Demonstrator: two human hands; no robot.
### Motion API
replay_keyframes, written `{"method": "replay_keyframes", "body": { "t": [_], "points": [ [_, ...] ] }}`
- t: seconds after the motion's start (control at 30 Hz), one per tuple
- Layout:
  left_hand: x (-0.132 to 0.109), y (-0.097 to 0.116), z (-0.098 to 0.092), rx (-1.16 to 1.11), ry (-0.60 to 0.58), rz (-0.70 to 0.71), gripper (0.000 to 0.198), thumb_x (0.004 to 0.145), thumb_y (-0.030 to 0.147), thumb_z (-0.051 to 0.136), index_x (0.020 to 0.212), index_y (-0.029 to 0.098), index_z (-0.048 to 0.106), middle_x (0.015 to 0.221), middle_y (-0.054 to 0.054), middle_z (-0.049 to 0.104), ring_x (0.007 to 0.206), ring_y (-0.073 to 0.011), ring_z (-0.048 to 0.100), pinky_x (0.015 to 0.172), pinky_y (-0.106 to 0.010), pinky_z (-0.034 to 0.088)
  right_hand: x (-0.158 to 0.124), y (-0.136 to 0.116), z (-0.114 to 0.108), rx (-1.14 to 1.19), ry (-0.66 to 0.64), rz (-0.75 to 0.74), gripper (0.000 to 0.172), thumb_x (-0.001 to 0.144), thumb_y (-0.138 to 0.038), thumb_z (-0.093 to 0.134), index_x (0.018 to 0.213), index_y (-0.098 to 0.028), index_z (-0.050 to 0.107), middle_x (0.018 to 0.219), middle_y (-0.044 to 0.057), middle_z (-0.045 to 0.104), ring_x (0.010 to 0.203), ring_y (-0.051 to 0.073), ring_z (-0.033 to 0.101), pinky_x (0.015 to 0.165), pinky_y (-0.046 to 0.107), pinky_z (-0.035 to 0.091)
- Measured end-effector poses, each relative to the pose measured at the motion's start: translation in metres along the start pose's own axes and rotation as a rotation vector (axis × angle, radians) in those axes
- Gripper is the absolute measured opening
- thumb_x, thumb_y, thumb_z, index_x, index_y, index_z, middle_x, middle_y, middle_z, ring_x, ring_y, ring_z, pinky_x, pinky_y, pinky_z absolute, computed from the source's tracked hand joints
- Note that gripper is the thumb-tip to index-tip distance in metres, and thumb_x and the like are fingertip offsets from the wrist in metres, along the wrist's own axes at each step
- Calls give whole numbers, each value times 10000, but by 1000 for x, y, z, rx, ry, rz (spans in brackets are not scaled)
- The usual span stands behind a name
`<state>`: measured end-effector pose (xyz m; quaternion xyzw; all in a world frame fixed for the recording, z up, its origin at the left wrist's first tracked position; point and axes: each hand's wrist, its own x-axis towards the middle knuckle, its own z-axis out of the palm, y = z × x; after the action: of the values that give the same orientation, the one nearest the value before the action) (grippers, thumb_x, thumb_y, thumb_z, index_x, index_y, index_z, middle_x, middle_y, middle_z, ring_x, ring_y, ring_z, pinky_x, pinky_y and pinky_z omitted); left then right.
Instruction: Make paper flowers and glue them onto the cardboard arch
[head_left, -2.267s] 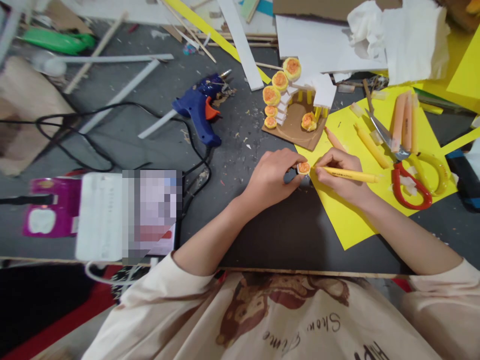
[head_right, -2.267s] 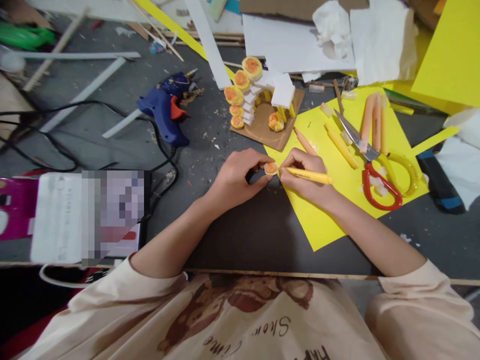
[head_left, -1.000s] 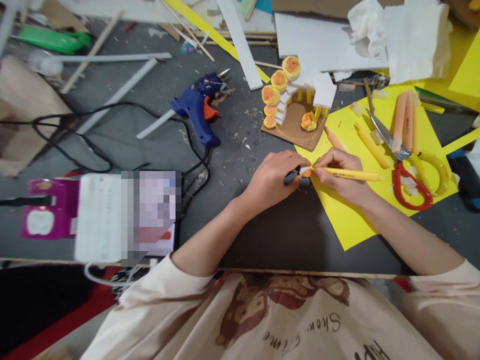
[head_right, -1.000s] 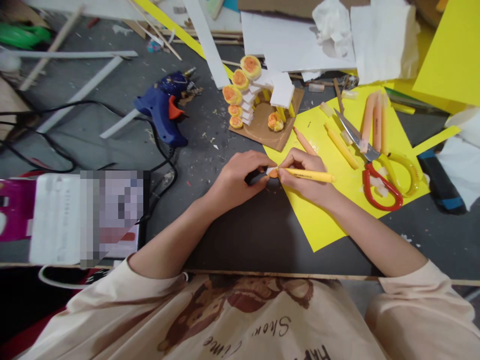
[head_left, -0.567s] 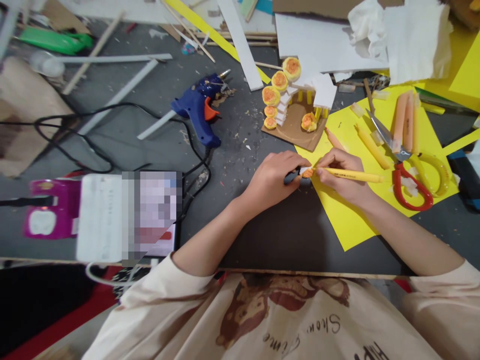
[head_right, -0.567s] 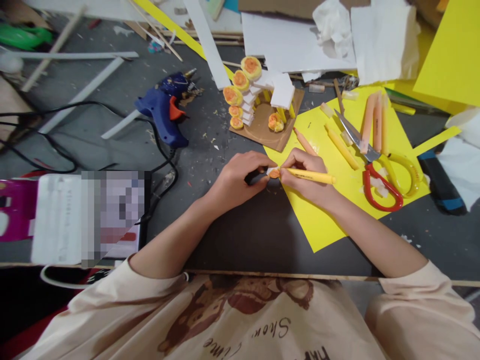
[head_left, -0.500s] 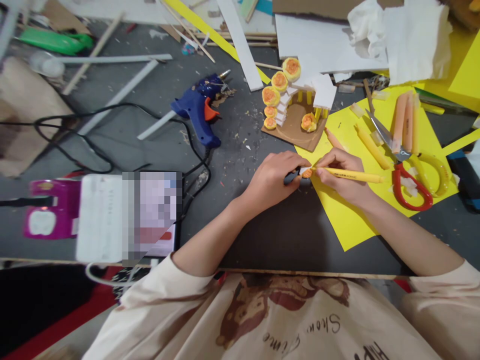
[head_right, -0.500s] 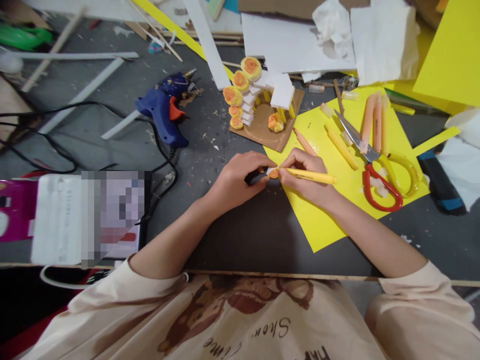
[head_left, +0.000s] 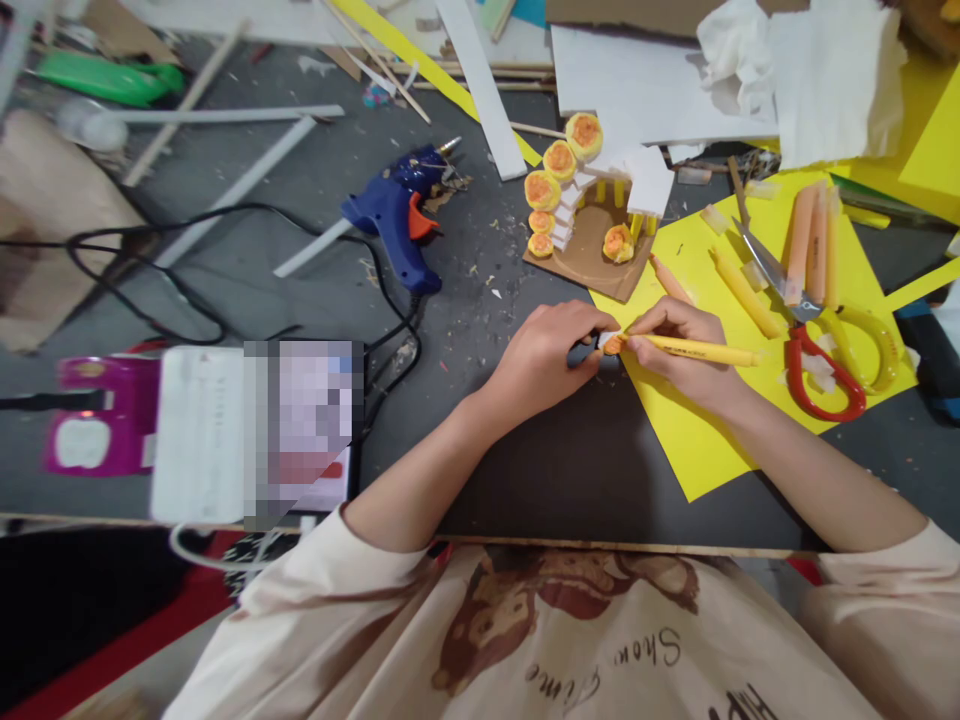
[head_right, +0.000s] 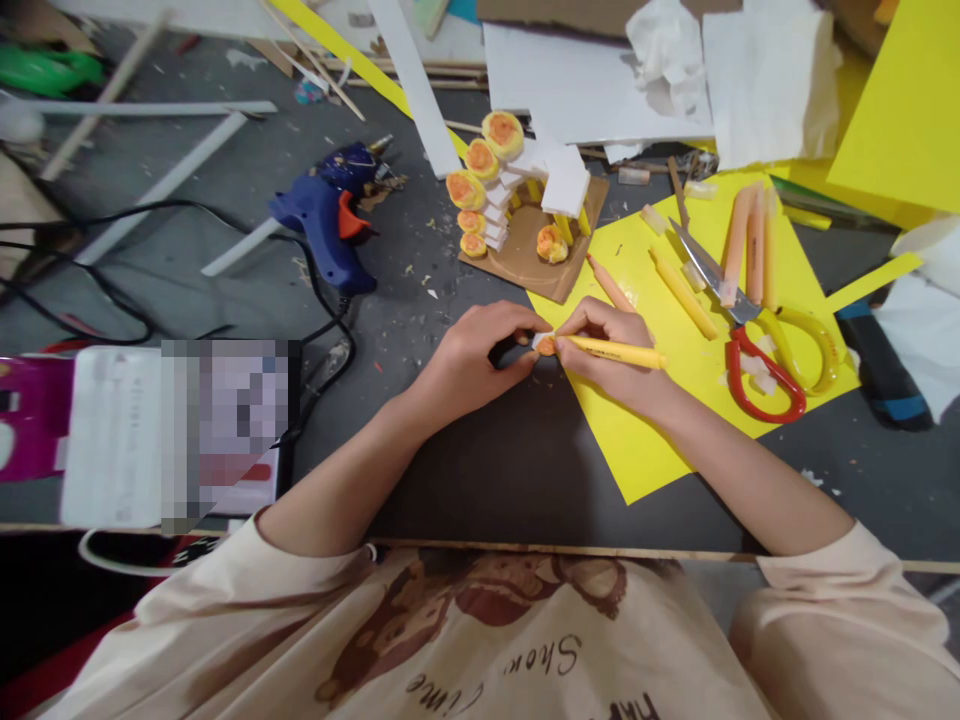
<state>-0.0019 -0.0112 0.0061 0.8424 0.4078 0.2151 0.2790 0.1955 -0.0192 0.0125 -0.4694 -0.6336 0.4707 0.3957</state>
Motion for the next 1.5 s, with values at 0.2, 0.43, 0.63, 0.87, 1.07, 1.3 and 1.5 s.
{"method": "replay_keyframes", "body": {
  "t": [0.2,0.43,0.63,0.87,1.07,1.3,1.5],
  "points": [
    [0,0,0,-2,3,8,241,842,130,520,1050,179,630,1021,-42,710,879,-160,629,798,-284,413,1,0,1,-20,15,37,226,748,-285,671,600,-233,509,478,-90,414,458,91,377,664,368,513],
    [0,-1,1,-15,13,12,219,847,139,525,1036,179,628,1009,-40,710,871,-160,627,791,-283,411,0,-1,1,-21,28,16,191,756,-294,660,622,-223,544,536,-65,500,477,90,414,599,333,489],
    [1,-1,1,-19,6,10,228,832,132,532,1035,178,627,1013,-40,712,866,-160,626,792,-282,410,1,0,1,-28,26,49,225,743,-317,698,619,-229,532,499,-72,468,490,100,420,565,310,477],
    [0,-2,1,-24,26,34,214,841,142,531,1030,169,627,991,-38,709,850,-160,627,774,-283,407,1,-1,2,-32,26,42,222,732,-271,655,585,-228,495,508,-73,452,470,91,367,572,326,460],
    [0,-2,1,-23,13,15,214,842,147,521,1028,176,622,1000,-36,707,853,-158,627,791,-287,415,1,0,1,-25,22,42,214,740,-299,682,613,-231,523,545,-56,490,532,122,448,644,351,479],
    [0,-2,0,-23,-3,7,217,849,164,514,1035,182,624,1005,-38,706,867,-162,627,789,-288,416,1,-3,-1,-22,10,19,206,741,-298,654,609,-234,509,532,-71,483,479,99,404,674,374,490],
    [0,-1,-1,-17,-14,-11,215,846,157,522,1033,185,624,1007,-40,711,875,-164,629,792,-285,414,1,-3,0,-72,0,17,290,739,-301,666,562,-241,445,477,-87,419,445,93,331,738,407,514]
  ]
}}
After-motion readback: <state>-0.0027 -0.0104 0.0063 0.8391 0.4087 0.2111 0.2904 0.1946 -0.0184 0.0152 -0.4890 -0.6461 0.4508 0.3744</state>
